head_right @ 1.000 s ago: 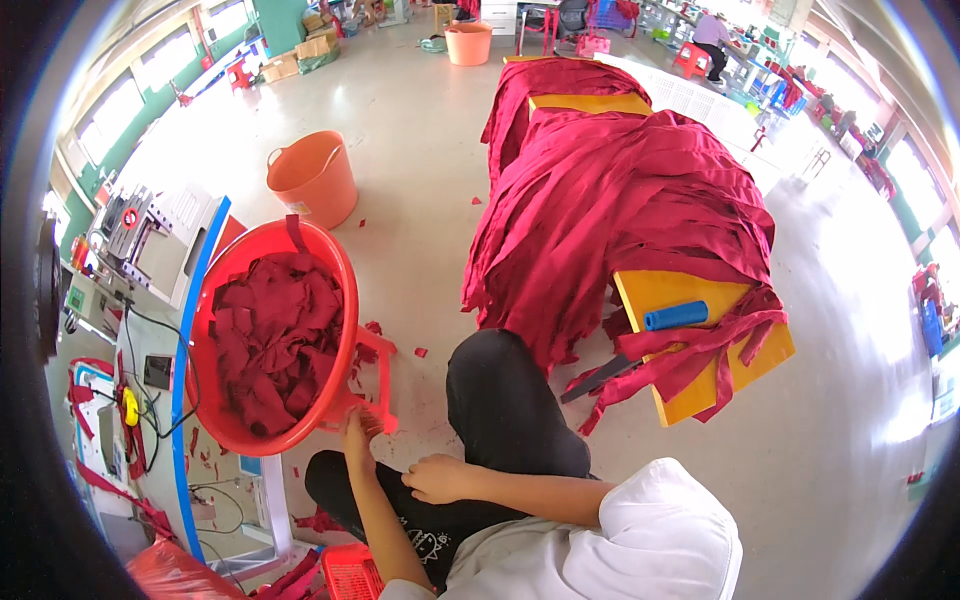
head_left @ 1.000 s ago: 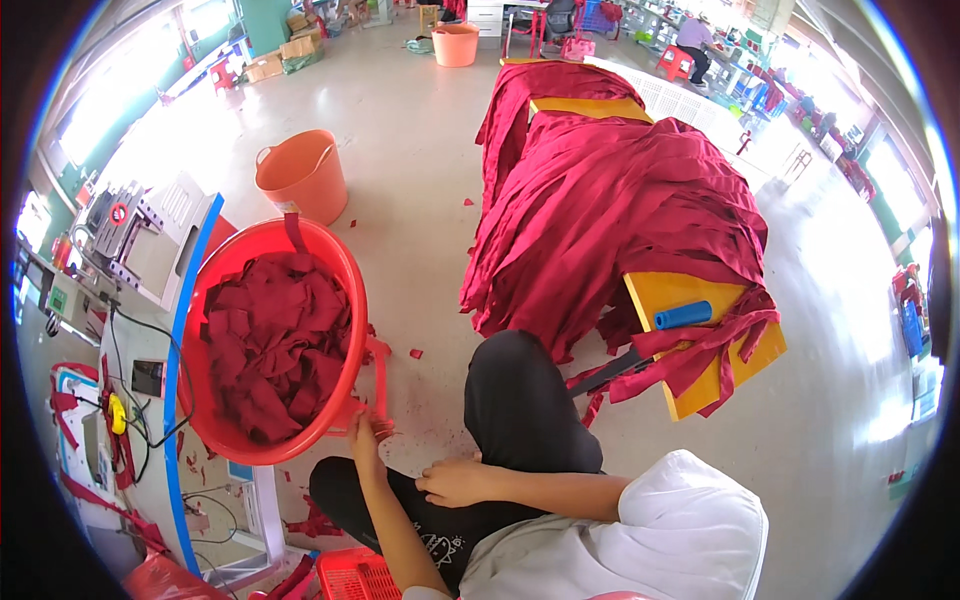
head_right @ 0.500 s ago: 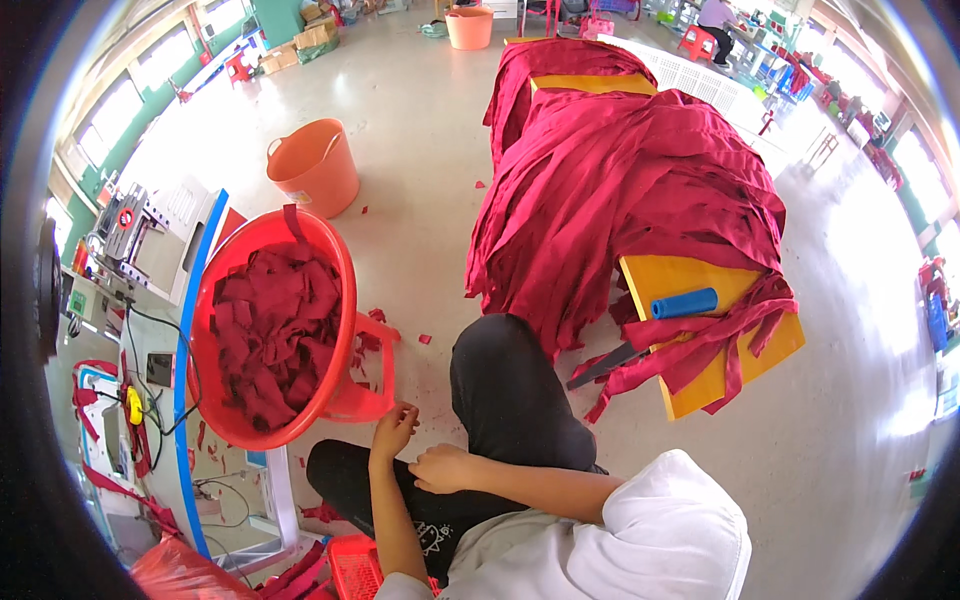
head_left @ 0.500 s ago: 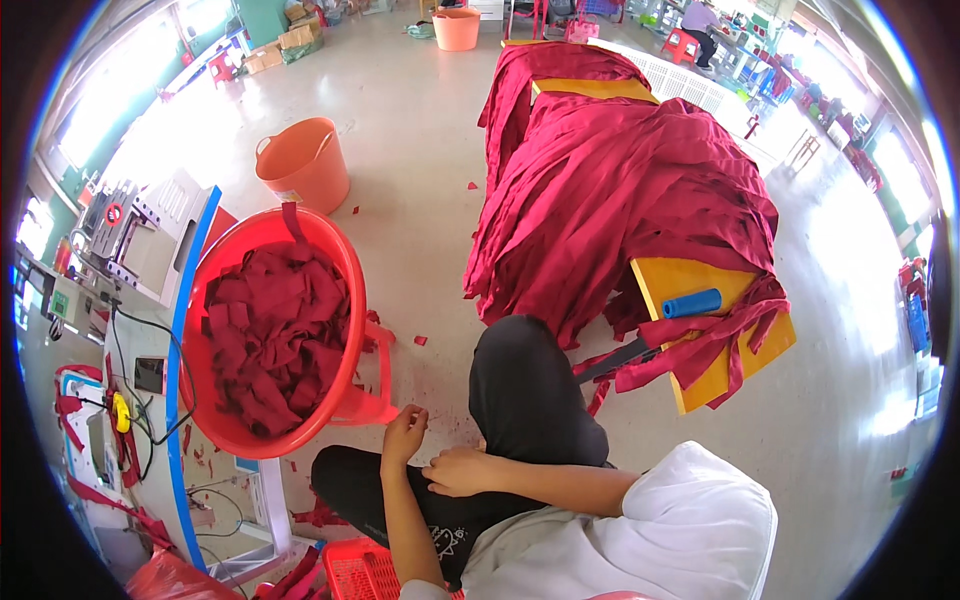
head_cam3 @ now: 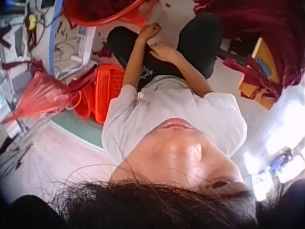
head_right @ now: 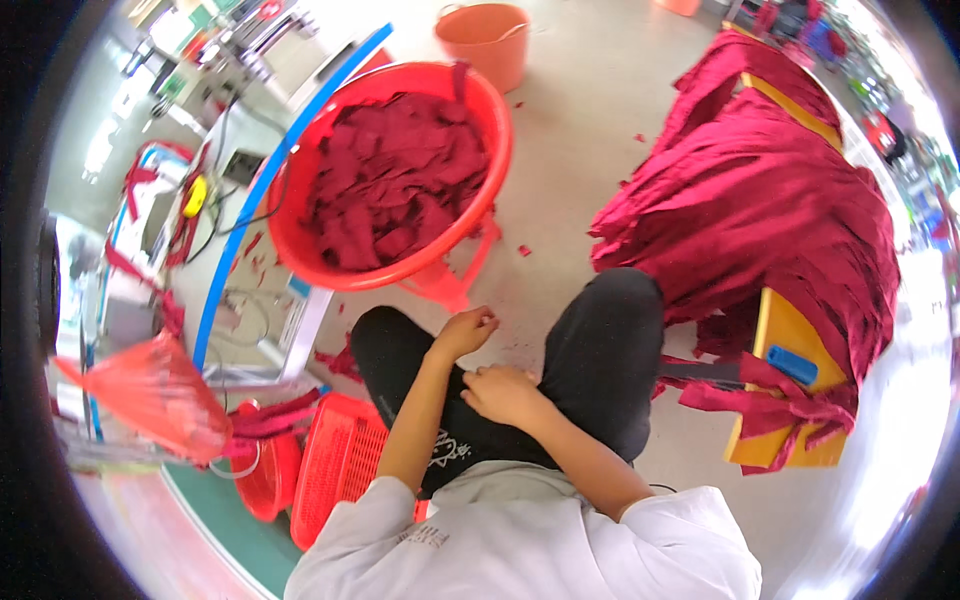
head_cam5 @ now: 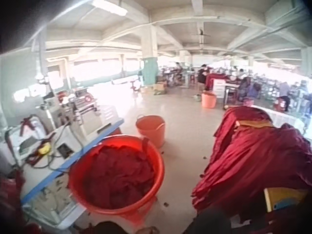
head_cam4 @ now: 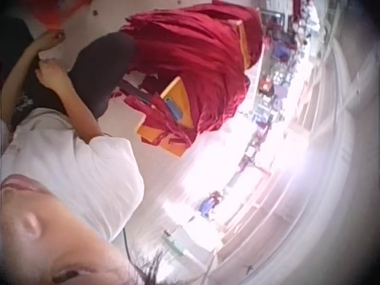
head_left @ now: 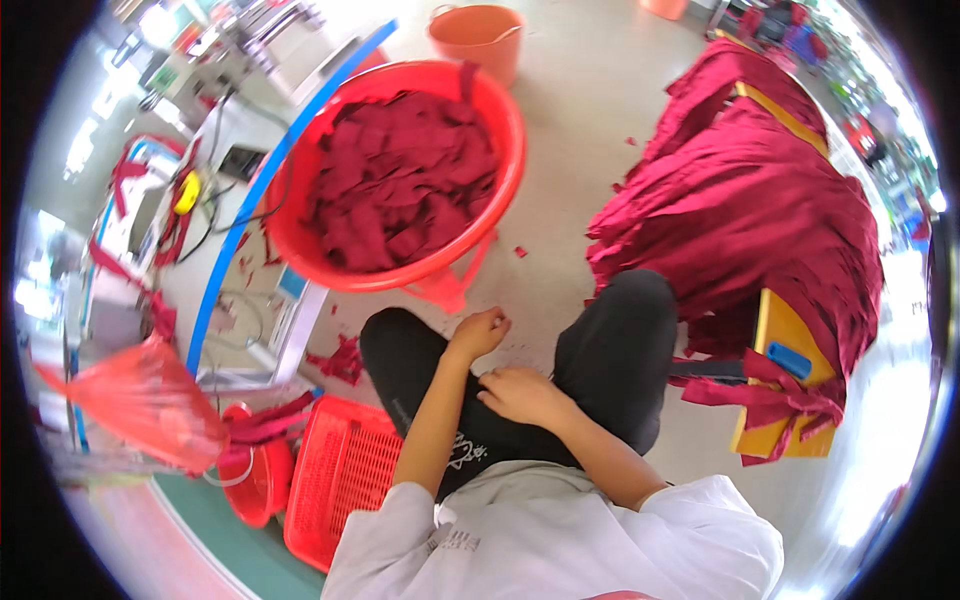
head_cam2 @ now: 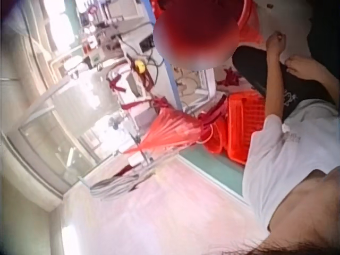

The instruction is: Sort and organize long strips of red fabric in a workshop or factory environment.

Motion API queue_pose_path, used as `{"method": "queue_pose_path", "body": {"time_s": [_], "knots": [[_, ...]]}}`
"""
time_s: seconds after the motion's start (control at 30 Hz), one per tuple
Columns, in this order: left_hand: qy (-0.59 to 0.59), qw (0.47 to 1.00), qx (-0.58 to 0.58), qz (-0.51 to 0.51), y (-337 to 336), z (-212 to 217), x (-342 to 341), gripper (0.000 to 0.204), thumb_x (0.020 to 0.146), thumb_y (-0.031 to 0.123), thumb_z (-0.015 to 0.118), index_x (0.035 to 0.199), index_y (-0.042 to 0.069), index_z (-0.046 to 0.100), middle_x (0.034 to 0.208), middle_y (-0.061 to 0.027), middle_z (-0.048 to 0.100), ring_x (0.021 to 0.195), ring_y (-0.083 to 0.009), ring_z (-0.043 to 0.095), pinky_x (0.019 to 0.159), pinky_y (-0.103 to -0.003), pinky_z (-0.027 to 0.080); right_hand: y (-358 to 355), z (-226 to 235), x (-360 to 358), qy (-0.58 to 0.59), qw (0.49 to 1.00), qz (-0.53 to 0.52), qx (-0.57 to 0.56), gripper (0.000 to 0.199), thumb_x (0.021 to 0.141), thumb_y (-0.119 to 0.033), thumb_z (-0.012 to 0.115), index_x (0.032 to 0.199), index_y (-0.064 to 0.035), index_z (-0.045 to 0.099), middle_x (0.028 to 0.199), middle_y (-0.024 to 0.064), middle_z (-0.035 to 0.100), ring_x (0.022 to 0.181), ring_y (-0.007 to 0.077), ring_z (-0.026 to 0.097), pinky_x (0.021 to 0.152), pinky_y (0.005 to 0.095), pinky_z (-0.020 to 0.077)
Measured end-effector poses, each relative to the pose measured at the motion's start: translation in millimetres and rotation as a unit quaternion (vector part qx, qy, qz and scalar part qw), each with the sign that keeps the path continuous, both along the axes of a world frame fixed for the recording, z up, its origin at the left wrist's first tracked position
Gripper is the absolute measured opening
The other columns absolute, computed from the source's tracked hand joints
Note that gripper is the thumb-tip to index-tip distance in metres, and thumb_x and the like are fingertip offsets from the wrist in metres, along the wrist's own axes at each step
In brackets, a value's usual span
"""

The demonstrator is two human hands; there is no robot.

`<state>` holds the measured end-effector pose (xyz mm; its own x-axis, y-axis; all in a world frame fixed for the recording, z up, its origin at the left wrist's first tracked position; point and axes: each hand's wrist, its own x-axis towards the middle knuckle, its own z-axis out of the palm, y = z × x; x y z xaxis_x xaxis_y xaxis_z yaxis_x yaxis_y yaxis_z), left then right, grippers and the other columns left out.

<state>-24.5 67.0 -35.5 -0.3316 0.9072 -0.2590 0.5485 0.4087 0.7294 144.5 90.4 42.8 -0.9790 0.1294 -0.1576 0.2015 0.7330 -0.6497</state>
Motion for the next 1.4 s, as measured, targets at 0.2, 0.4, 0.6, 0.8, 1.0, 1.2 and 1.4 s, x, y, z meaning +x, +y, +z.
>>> {"method": "queue_pose_path", "body": {"time_s": [0.2,0.4,0.6,0.8,1.0,1.2,1.4], "knots": [[0.015,0.999,-0.038,-0.011,-6.3,-1.6,2.0,0.032,0.089,0.039,0.056,0.098,0.009,0.064,0.085,-0.0195,0.068,0.084,-0.0387,0.064,0.074,-0.048,0.049,-4.3,6.8,-2.8,0.003,1.0,0.014,0.011,0.026,0.092,-0.027,0.055,0.098,-0.0018,0.061,0.088,0.0181,0.064,0.086,0.0371,0.063,0.08,0.0475,0.0498],[0.037,0.998,-0.053,-0.013,-2.4,1.6,2.8,0.032,0.09,0.037,0.057,0.103,0.009,0.064,0.09,-0.017,0.069,0.086,-0.0361,0.066,0.076,-0.046,0.051,-7.9,10.0,0.8,0.018,0.999,0.002,0.041,0.026,0.091,-0.028,0.055,0.094,-0.003,0.062,0.088,0.0155,0.066,0.083,0.0351,0.066,0.072,0.0534,0.0498],[0.045,0.996,-0.072,-0.041,0.6,-4.6,2.5,0.033,0.091,0.037,0.056,0.104,0.008,0.062,0.091,-0.0179,0.068,0.087,-0.0372,0.065,0.076,-0.046,0.05,-5.3,11.5,0.8,0.023,0.999,-0.002,0.042,0.025,0.091,-0.029,0.056,0.095,-0.0055,0.062,0.085,0.0126,0.066,0.082,0.0327,0.066,0.07,0.0548,0.0459],[0.029,0.996,-0.08,-0.032,7.1,0.1,4.5,0.033,0.092,0.037,0.055,0.105,0.007,0.061,0.09,-0.0179,0.068,0.087,-0.0377,0.064,0.075,-0.047,0.05,-1.3,11.2,3.3,0.049,0.997,0.0,0.057,0.024,0.09,-0.028,0.057,0.096,-0.0053,0.062,0.084,0.0122,0.065,0.082,0.0319,0.065,0.074,0.0518,0.0462],[0.029,0.996,-0.086,-0.014,0.6,5.1,0.9,0.03,0.09,0.035,0.056,0.101,0.009,0.063,0.09,-0.0209,0.067,0.09,-0.0398,0.063,0.077,-0.049,0.05,-0.5,38.3,-1.4,0.057,0.997,0.02,0.042,0.027,0.089,-0.027,0.059,0.098,-0.0021,0.059,0.084,0.0148,0.064,0.082,0.0341,0.064,0.077,0.048,0.0488],[-0.336,0.912,0.237,-0.009,24.2,155.0,7.1,0.016,0.095,0.017,0.058,0.091,0.003,0.064,0.08,-0.004,0.065,0.075,-0.0147,0.064,0.066,-0.031,0.05,6.4,36.5,0.8,0.041,0.998,0.023,0.03,0.029,0.088,-0.029,0.061,0.102,-0.0038,0.058,0.09,0.0152,0.064,0.085,0.0334,0.064,0.076,0.0451,0.051],[-0.1,0.895,0.385,0.204,88.9,202.8,-108.9,0.014,0.09,0.015,0.061,0.086,0.001,0.064,0.078,-0.0049,0.064,0.07,-0.0121,0.062,0.065,-0.024,0.047,13.8,44.2,5.2,0.048,0.998,0.03,0.008,0.026,0.088,-0.027,0.061,0.101,-0.0041,0.059,0.09,0.0159,0.064,0.086,0.0344,0.064,0.076,0.0457,0.0516]]}}
